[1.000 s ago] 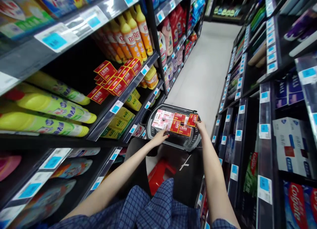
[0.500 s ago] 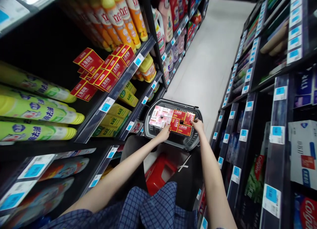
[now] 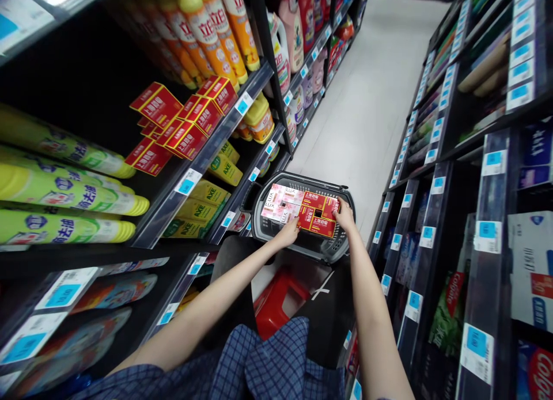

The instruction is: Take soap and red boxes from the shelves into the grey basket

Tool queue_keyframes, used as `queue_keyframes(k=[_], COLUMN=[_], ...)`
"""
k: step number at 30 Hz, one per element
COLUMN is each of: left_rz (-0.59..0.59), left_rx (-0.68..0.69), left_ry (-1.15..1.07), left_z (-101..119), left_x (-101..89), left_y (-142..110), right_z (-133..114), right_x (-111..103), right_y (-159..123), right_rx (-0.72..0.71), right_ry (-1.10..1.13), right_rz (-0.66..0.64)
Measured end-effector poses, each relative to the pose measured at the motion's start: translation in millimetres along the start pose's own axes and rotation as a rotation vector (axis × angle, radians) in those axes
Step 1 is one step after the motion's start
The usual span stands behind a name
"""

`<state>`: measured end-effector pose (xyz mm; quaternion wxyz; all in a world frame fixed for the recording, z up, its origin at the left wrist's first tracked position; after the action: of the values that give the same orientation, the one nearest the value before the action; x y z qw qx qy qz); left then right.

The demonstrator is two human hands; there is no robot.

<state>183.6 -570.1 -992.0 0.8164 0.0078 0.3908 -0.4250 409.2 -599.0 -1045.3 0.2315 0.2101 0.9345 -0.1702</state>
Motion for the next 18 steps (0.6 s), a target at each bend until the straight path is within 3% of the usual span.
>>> queue_keyframes(k=[9, 12, 13, 15, 16, 18], left_rz=[0.01, 0.013, 0.018, 0.085, 0.165, 0.43], left_rx=[0.041, 0.027, 0.011, -0.011, -0.013, -0.024], left_ry=[-0.008, 0.021, 0.023, 0.026, 0.043, 0.135], left_z=[2.2, 3.9, 2.8, -0.2, -1.6, -5.3], left_x=[2.2, 1.2, -3.8, -32.1, -58.8, -138.2], left_y=[0.9, -6.9, -10.7, -19.7, -25.4, -43.6], right_z=[-10.1, -22.1, -23.8, -19.4, -17.8, -12.6], right_x=[-1.2, -18.3, -31.4, -53.5, -60.3, -69.6], right_y=[-3.8, -10.2, -16.0, -34.9, -47.8, -82.4], right_rx=[-0.006, -0.036, -0.036, 0.014, 0.018, 0.024], right_ry=[0.005, 0.064, 0.115, 0.173, 0.201, 0.2], right_rz=[0.007, 0.089, 0.176, 0.313, 0.344, 0.395])
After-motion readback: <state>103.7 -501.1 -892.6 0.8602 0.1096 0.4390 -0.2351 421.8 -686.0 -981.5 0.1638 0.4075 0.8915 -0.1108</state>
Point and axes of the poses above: each hand's wrist, its own y-axis towards the middle knuckle, its own x-axis out of the palm, z = x × y, the point moved 10 cm from there along y, towards the middle knuckle, and after that the axes turned 11 degrees about y, right-handed, at the moved point
